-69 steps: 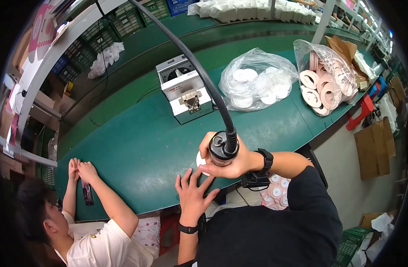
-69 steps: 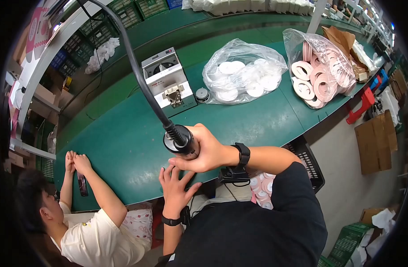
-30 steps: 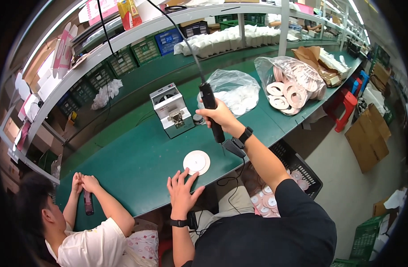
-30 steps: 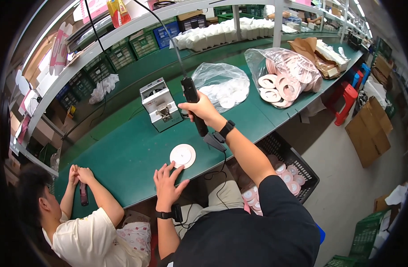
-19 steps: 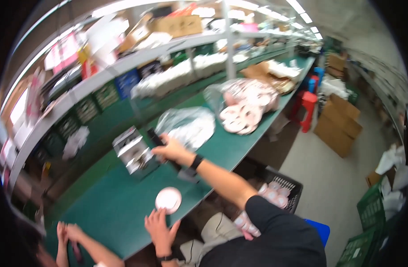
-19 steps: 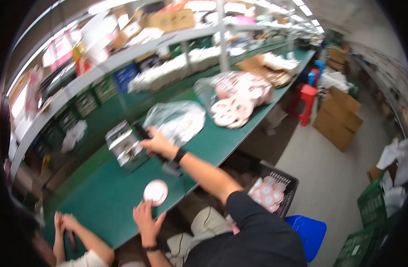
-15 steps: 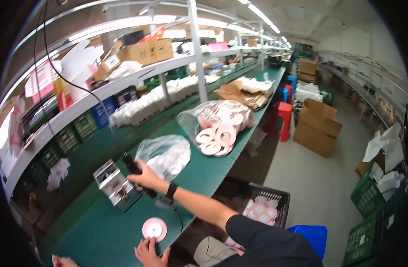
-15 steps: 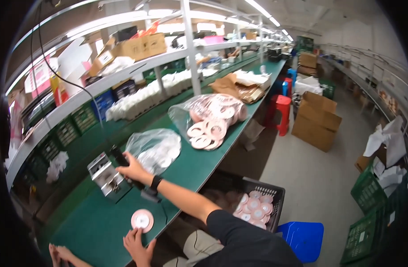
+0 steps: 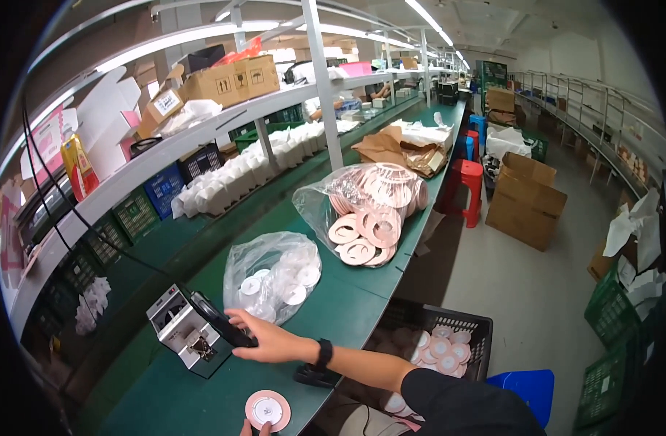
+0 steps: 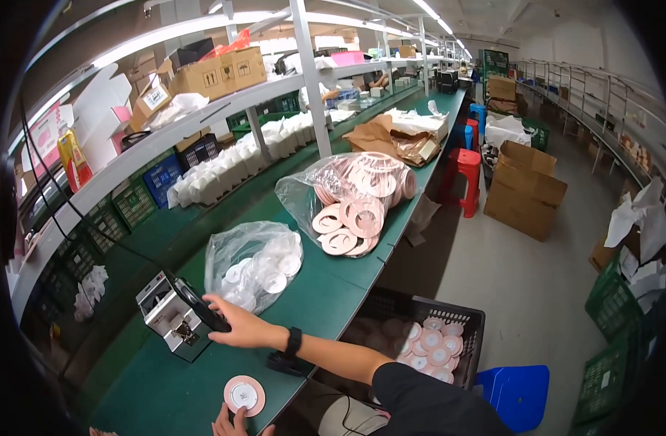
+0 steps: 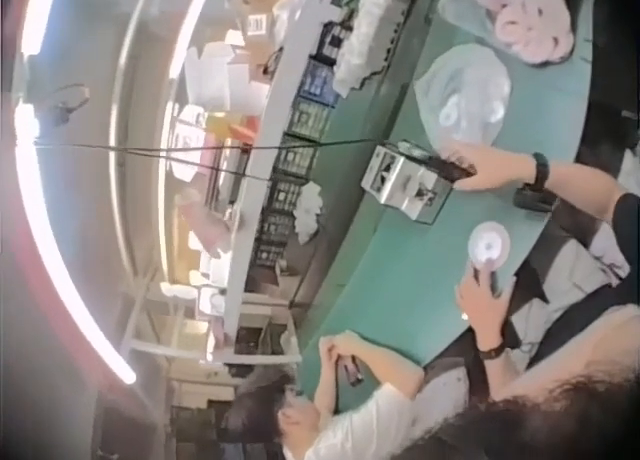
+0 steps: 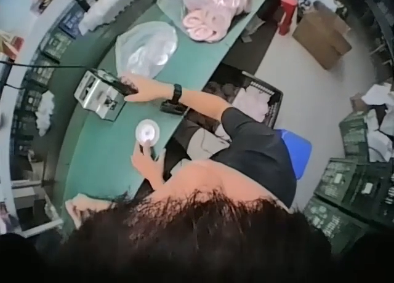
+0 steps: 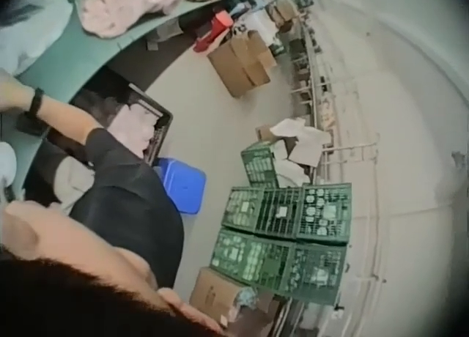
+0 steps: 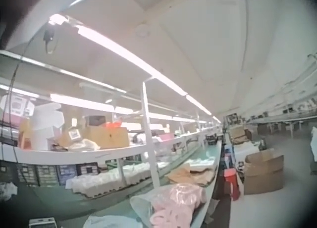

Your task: The person arranges pink rings on the table, fits white discs into the center of each ring, and uses a power screwdriver to fasten them with screws from a dispenser.

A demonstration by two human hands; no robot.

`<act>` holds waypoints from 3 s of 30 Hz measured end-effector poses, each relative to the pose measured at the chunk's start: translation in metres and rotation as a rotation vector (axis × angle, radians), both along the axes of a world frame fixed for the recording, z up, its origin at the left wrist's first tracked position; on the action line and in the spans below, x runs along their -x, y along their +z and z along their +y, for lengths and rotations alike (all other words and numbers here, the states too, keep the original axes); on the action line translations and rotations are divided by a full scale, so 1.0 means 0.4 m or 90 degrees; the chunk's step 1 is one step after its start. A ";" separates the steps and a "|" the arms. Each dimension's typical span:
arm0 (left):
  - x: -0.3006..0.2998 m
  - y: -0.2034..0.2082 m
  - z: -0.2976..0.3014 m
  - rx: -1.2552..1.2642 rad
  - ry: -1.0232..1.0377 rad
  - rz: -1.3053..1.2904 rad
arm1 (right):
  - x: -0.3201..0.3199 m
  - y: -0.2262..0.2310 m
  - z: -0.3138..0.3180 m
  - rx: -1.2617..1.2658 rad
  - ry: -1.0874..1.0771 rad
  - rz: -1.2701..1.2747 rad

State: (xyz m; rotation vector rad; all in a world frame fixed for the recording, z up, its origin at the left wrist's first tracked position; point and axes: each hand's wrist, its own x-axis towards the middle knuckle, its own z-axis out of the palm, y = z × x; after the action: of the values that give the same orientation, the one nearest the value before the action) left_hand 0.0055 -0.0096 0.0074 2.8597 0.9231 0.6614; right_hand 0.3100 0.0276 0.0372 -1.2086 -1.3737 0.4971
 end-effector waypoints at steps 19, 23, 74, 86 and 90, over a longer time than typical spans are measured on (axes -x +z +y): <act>0.022 -0.043 -0.006 0.183 -0.140 -0.034 | -0.198 0.033 -0.684 0.124 -0.187 -0.422; 0.054 -0.039 0.032 0.159 -0.079 -0.067 | -0.339 0.078 -0.657 0.229 -0.326 -0.359; 0.006 -0.031 0.017 0.272 0.075 -0.205 | 0.002 -0.037 -0.157 0.433 0.227 0.121; 0.015 -0.029 0.020 0.134 0.030 -0.030 | -0.149 -0.033 -0.250 0.391 0.007 0.151; 0.018 -0.020 0.018 0.172 0.040 -0.058 | -0.126 -0.066 -0.235 0.412 0.038 0.239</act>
State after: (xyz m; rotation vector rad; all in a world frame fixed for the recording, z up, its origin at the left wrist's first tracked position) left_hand -0.0019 -0.0025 -0.0004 2.5523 1.0066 0.6141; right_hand 0.3606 -0.0665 0.0108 -1.4870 -0.9475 1.2100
